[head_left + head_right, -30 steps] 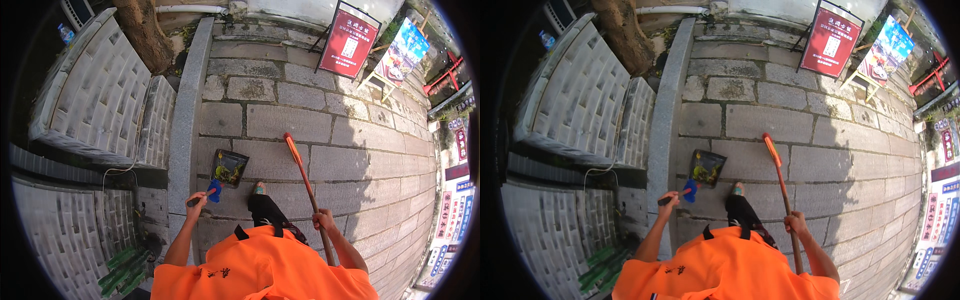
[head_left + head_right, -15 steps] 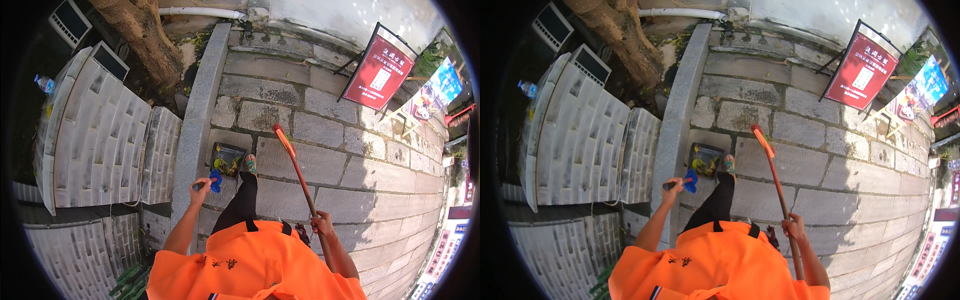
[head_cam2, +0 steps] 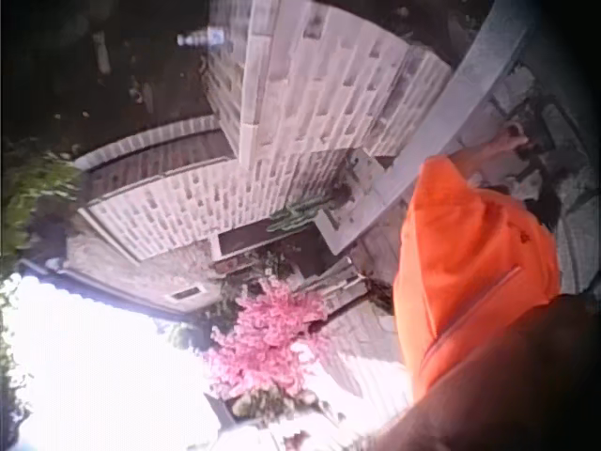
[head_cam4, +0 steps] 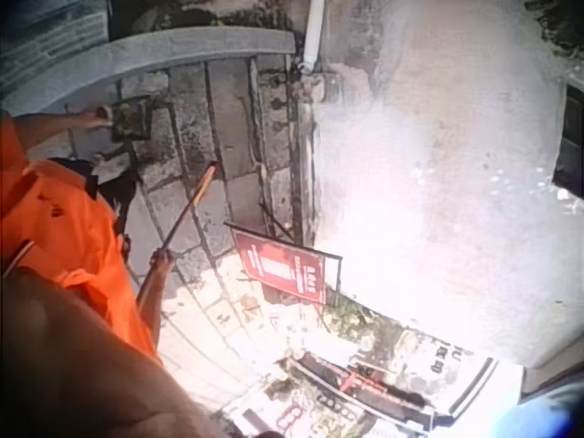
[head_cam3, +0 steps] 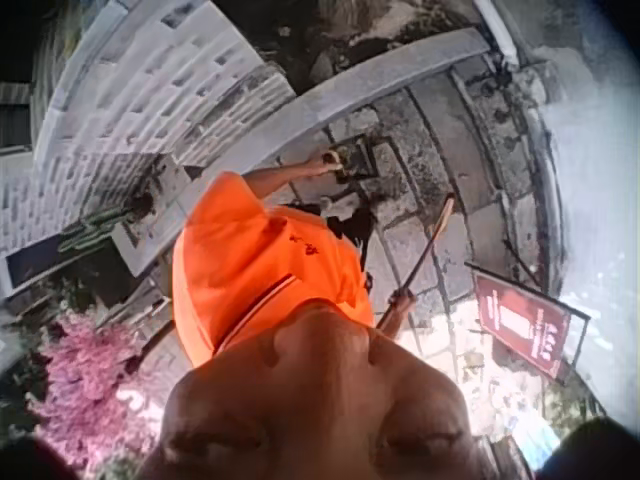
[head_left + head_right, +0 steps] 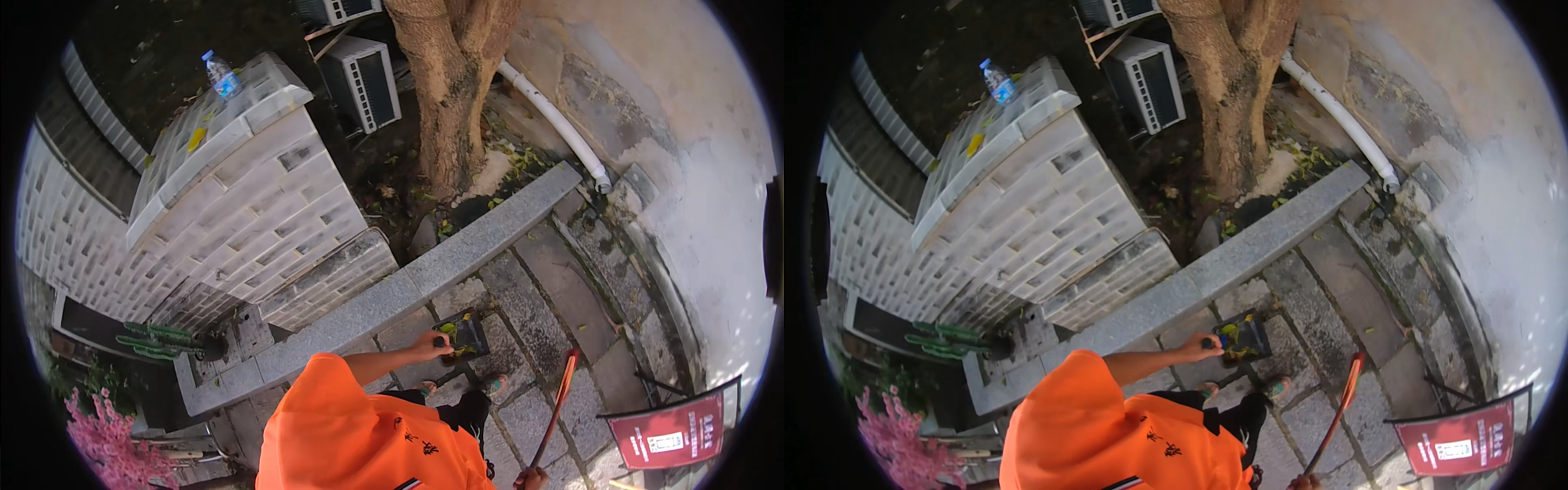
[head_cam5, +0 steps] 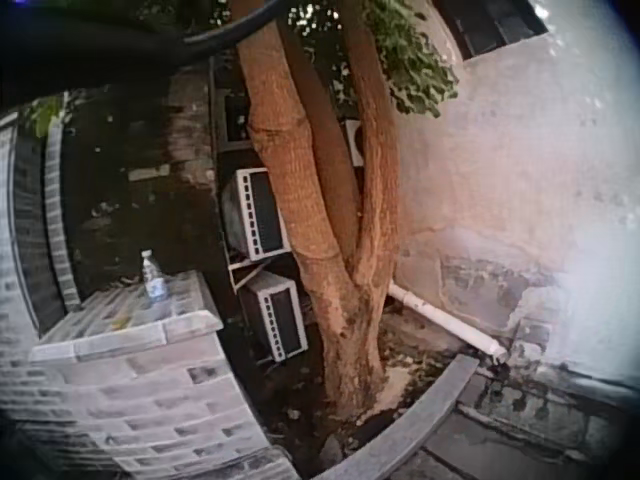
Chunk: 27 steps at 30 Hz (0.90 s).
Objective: The person sweeps leaves and debris from a stone-paved area and a narrow channel using a broom and dustpan. They collect the debris into the dustpan and then transfer it into a larger trash bin. The person also briefly picks up a water bottle and uses a stick to move a small object.
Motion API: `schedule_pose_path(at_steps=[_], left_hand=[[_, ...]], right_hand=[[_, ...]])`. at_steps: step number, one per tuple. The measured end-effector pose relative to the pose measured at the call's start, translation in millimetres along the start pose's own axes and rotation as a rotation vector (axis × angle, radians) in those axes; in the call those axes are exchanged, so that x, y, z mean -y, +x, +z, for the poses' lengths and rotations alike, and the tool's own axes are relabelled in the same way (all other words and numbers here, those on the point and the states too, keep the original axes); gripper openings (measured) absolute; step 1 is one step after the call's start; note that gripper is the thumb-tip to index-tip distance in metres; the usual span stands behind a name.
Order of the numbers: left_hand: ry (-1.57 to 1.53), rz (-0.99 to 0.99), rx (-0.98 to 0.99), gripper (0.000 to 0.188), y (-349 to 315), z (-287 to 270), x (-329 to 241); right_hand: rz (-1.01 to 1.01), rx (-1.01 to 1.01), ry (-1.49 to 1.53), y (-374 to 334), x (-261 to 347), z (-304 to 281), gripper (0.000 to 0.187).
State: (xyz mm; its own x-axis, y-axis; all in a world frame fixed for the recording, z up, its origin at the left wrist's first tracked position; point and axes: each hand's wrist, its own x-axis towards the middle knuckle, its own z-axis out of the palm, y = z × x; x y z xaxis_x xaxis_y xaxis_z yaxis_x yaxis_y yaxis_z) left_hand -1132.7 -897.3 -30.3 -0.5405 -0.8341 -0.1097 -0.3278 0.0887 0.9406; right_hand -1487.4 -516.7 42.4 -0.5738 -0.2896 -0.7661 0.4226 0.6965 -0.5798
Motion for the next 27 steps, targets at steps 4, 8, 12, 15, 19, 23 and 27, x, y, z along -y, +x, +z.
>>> schedule_pose_path(at_steps=[4,8,12,15,19,23,27], left_hand=[[-0.091,0.005,-0.048,0.016,37.6,16.4,-10.5],[-0.114,0.105,-0.211,0.018,69.8,30.6,-45.8],[-0.093,0.058,-0.279,0.019,95.4,37.8,-70.2],[-0.087,0.028,-0.295,0.019,120.4,40.0,-74.0],[-0.038,0.032,-0.331,0.019,148.1,34.8,-73.1],[-0.125,-0.075,-0.279,0.019,176.2,31.3,-59.1],[-0.133,-0.079,-0.253,0.017,204.0,26.5,-44.7]], right_hand=[[-0.247,0.091,-0.024,107.1,83.7,-35.9,0.019],[-0.110,0.191,0.126,249.6,165.1,-77.3,0.020],[-0.047,0.229,-0.018,323.6,245.2,-50.2,0.014],[0.007,0.269,-0.132,355.2,281.0,-17.9,0.012],[-0.087,0.248,-0.372,331.2,300.9,51.8,0.020],[-0.160,0.302,-0.406,241.5,350.9,96.2,0.014],[0.028,0.413,-0.109,192.2,378.3,103.9,0.007]])
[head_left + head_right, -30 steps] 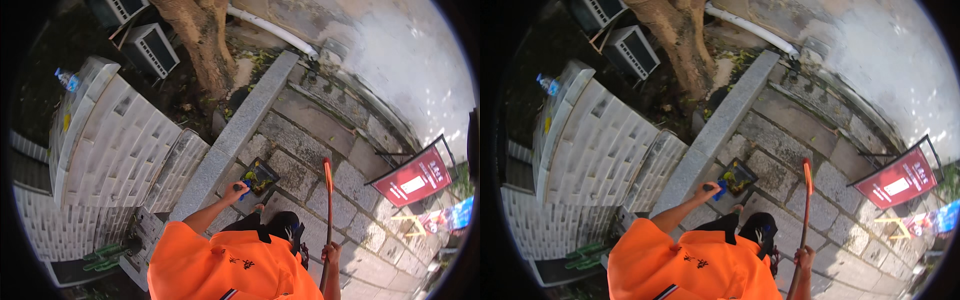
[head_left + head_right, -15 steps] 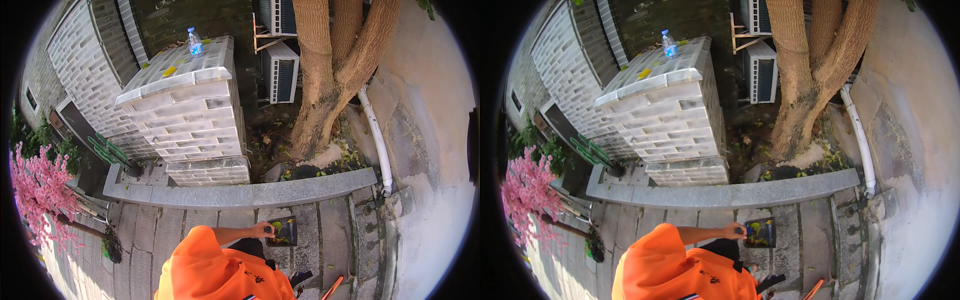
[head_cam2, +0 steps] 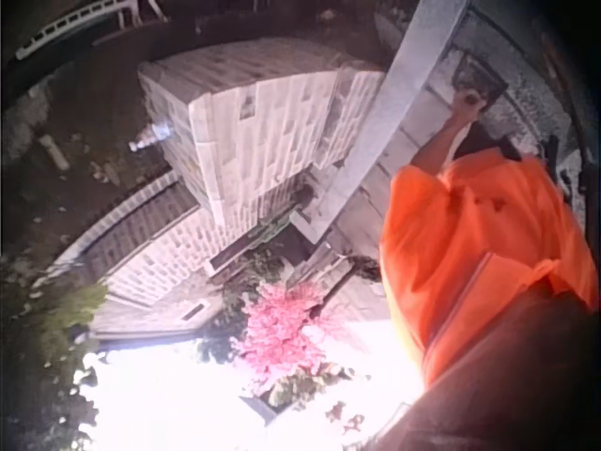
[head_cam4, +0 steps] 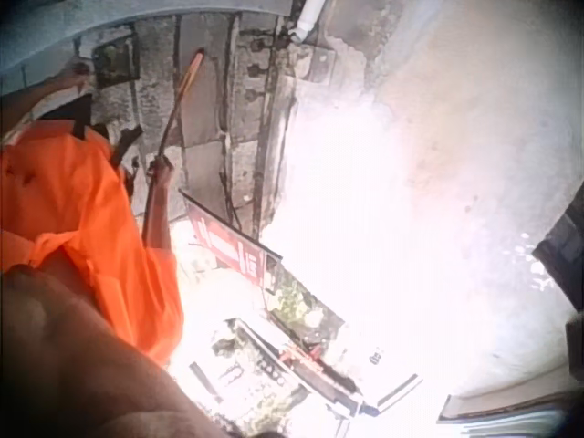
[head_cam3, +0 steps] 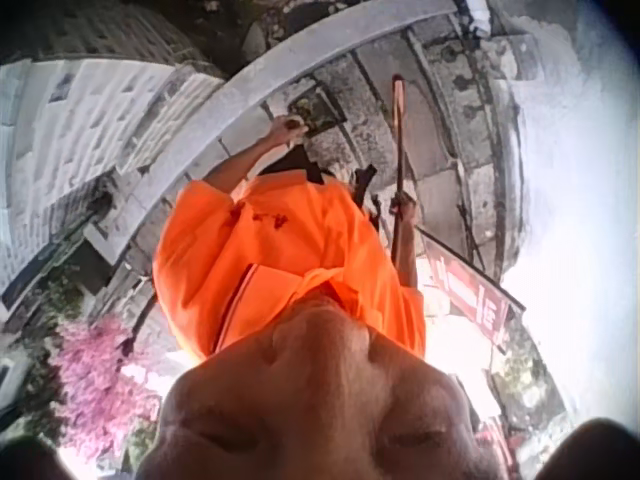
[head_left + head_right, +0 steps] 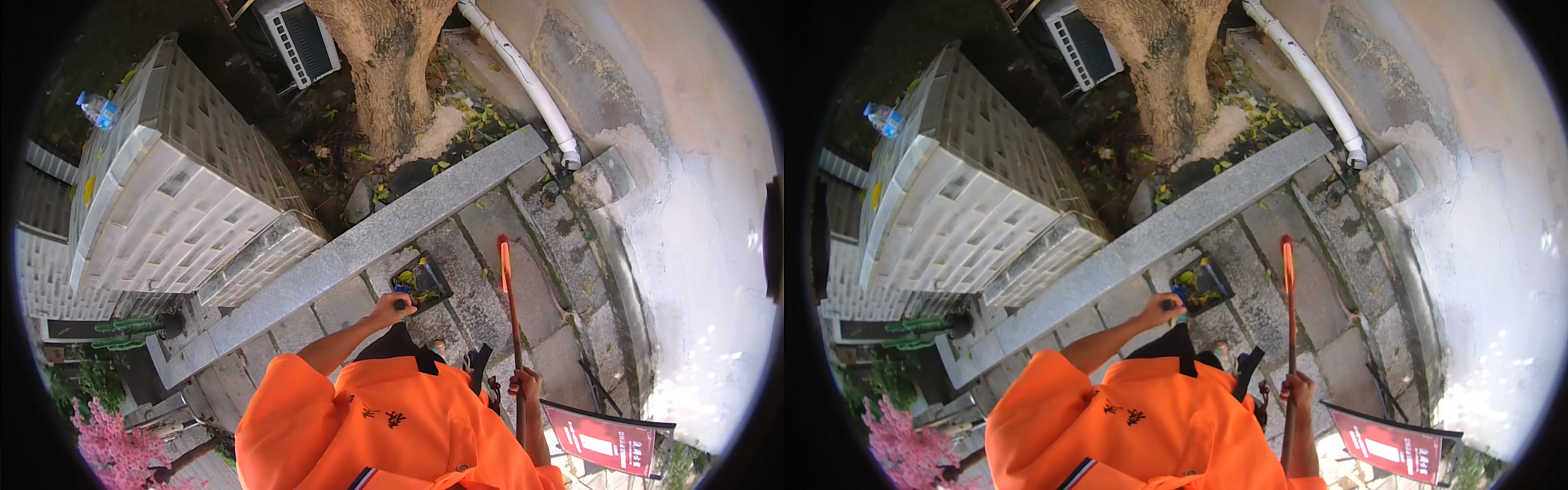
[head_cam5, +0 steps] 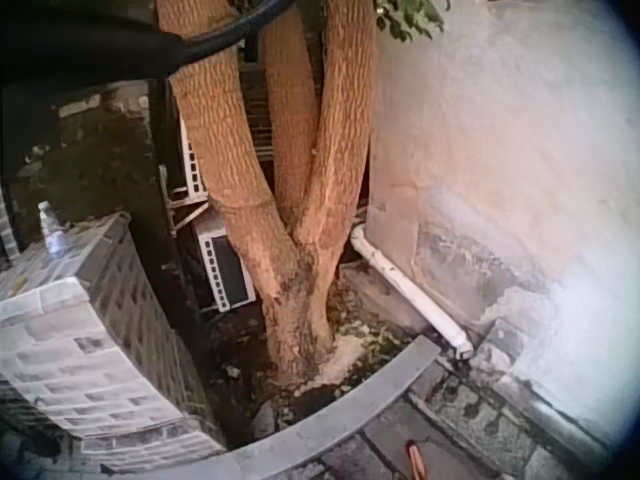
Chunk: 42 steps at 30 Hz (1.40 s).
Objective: The person sweeps leaves and debris from a stone-paved area and a narrow channel using a broom and dustpan. They collect the debris into the dustpan and then transfer it into a larger trash bin. The person also briefly picks up a water bottle and uses a stick to move a small object.
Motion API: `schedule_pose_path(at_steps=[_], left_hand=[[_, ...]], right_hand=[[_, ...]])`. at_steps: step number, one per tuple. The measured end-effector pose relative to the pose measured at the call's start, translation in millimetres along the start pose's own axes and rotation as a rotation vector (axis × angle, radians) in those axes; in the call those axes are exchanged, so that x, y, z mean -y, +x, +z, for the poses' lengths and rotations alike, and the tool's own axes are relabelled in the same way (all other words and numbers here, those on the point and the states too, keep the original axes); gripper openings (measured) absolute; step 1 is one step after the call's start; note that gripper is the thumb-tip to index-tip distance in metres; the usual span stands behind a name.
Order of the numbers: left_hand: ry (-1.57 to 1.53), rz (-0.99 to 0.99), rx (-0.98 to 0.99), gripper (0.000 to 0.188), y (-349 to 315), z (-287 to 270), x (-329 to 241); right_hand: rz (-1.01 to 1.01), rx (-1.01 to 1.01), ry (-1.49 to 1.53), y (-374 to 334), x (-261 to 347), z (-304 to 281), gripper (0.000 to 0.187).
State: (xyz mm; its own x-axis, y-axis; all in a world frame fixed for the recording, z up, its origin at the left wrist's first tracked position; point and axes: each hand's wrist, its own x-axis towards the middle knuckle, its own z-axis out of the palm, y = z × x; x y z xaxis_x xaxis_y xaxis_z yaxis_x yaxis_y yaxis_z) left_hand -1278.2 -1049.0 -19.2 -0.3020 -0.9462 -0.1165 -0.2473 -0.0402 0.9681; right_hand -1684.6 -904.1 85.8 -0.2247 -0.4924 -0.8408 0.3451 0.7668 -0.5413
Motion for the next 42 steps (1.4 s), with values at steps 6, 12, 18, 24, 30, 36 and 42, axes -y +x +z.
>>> schedule_pose_path(at_steps=[6,12,18,24,30,36,42], left_hand=[[0.035,0.021,0.066,0.020,26.7,-10.8,-6.0],[-0.012,-0.009,0.001,0.023,33.9,-23.3,-45.3],[-0.038,-0.036,-0.137,0.018,36.7,-33.3,-127.1],[0.089,-0.229,-0.399,0.018,35.5,-41.5,-202.9],[-0.056,-0.313,-0.718,0.014,29.4,-39.2,-248.3],[-0.141,-0.351,-0.971,0.012,42.8,-59.6,-247.1],[-0.097,-0.390,-0.973,0.011,101.7,-93.1,-224.0]], right_hand=[[-0.144,-0.006,-0.107,-56.1,3.8,31.9,0.030],[-0.160,0.074,-0.293,-105.1,55.1,47.6,0.052],[-0.149,0.338,-0.333,-95.2,141.0,47.2,0.051],[0.093,0.698,-0.202,-10.9,224.6,68.7,0.044],[-0.019,0.983,-0.475,83.0,278.1,168.1,0.015],[0.415,0.978,-0.302,151.5,315.9,291.0,0.018],[0.656,0.980,-0.049,252.3,377.8,324.7,0.017]])
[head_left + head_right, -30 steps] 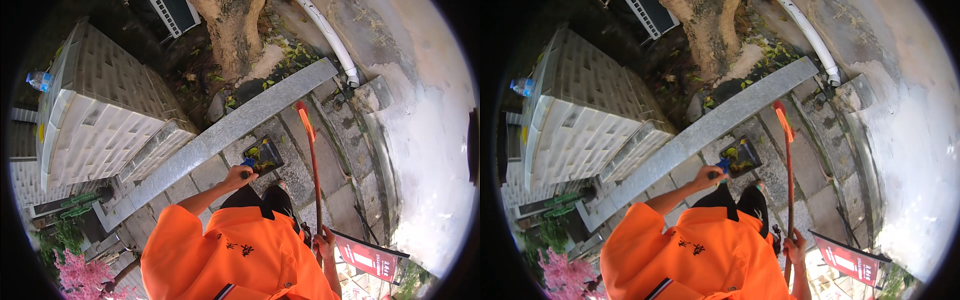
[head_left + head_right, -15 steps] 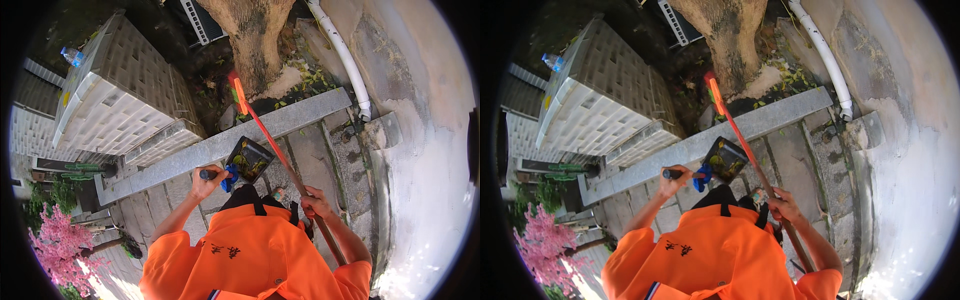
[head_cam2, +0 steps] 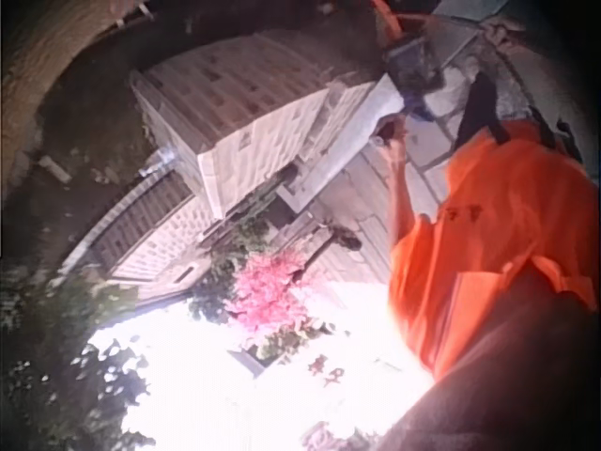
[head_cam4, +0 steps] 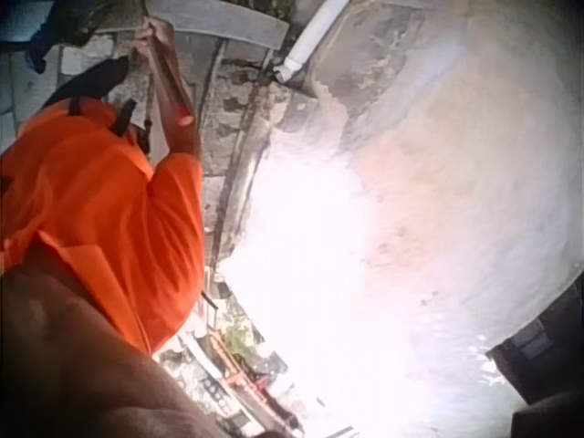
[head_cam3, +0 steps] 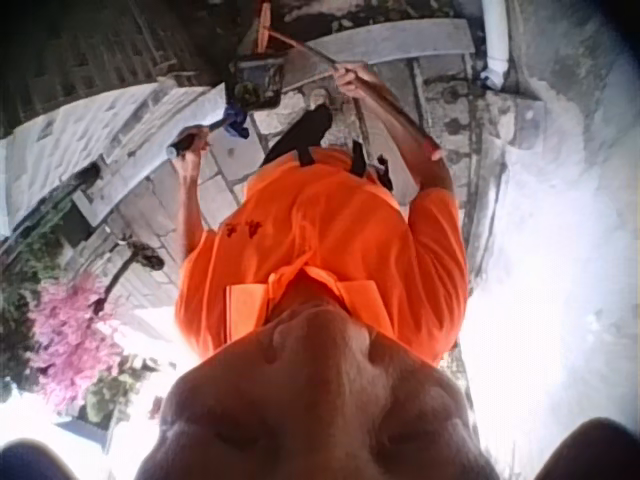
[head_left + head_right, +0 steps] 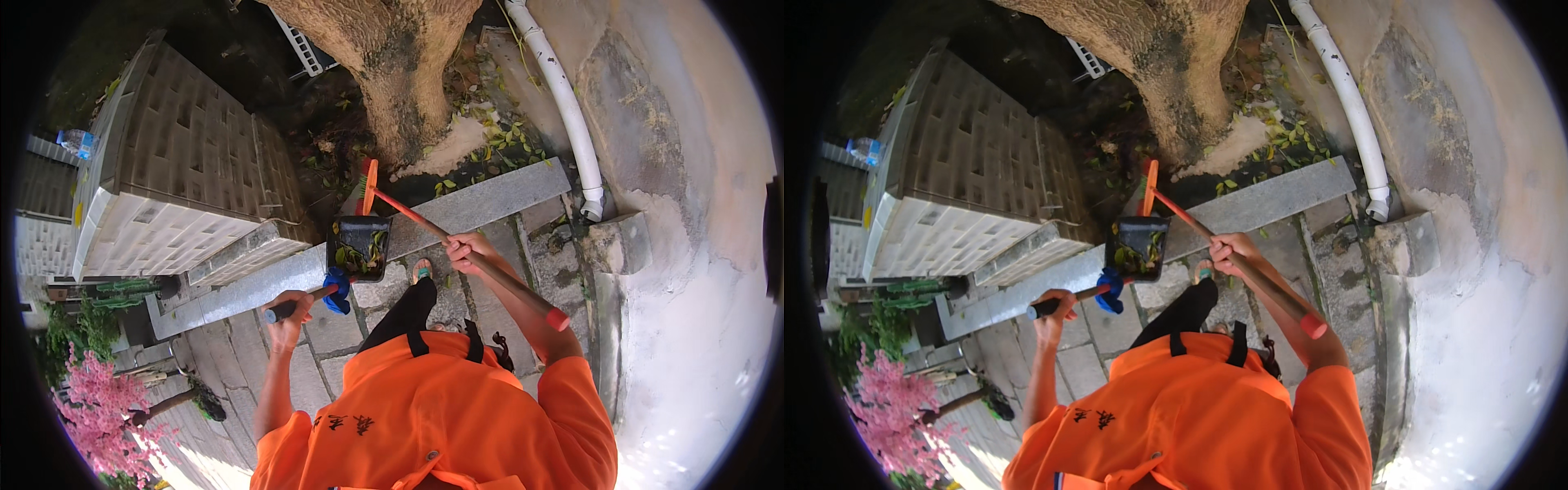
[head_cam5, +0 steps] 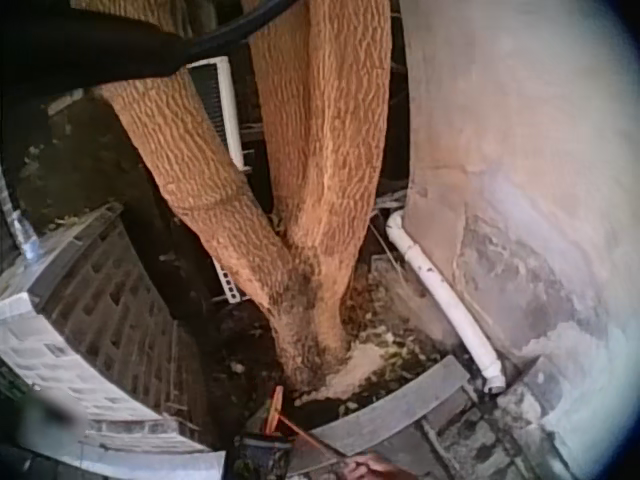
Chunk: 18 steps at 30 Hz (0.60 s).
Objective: The person sweeps leaves and debris from a stone-paved area and a narrow channel using a broom and dustpan. They collect the debris into the dustpan and then transfer it into a larger trash bin. The person also briefly picks up a water bottle and uses a stick to move a small object.
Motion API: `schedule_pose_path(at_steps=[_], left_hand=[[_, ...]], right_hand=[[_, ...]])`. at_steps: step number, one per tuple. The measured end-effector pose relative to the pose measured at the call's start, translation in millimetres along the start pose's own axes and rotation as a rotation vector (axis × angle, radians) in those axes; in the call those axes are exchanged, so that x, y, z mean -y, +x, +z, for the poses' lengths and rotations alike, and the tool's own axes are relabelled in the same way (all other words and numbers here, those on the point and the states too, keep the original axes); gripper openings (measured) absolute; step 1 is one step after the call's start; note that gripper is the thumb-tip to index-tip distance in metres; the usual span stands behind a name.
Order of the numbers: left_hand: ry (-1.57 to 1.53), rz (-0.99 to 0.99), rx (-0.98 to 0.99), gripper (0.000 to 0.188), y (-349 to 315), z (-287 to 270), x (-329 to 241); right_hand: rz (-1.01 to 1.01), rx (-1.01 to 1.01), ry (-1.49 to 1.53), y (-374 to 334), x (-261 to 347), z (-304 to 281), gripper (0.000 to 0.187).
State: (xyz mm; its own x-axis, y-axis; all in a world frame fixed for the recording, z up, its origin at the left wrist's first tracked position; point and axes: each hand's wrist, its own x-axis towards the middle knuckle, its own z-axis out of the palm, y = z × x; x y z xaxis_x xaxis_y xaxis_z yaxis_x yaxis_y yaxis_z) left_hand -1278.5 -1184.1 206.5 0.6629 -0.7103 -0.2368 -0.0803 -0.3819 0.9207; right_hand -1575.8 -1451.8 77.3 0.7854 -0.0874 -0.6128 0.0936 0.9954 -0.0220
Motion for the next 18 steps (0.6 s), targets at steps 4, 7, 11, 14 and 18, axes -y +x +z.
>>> schedule_pose_path(at_steps=[4,7,11,14,18], left_hand=[[0.023,-0.058,0.032,0.013,43.9,17.1,-5.6],[0.032,-0.084,0.068,0.012,68.3,35.9,-21.0],[0.030,-0.104,0.064,0.011,87.1,61.8,-40.6],[0.006,-0.051,0.081,0.010,95.0,85.3,-48.4],[-0.023,-0.060,0.070,0.007,99.1,122.7,-73.1]], right_hand=[[0.028,-0.147,0.020,-102.6,87.1,-26.1,0.013],[-0.069,-0.299,-0.237,-146.8,103.0,4.3,0.009],[-0.125,-0.480,-0.533,-181.5,133.7,48.0,0.009],[-0.188,-0.589,-0.717,-209.1,159.8,65.1,0.007],[-0.224,-0.651,-0.943,-245.0,203.7,55.4,0.005]])
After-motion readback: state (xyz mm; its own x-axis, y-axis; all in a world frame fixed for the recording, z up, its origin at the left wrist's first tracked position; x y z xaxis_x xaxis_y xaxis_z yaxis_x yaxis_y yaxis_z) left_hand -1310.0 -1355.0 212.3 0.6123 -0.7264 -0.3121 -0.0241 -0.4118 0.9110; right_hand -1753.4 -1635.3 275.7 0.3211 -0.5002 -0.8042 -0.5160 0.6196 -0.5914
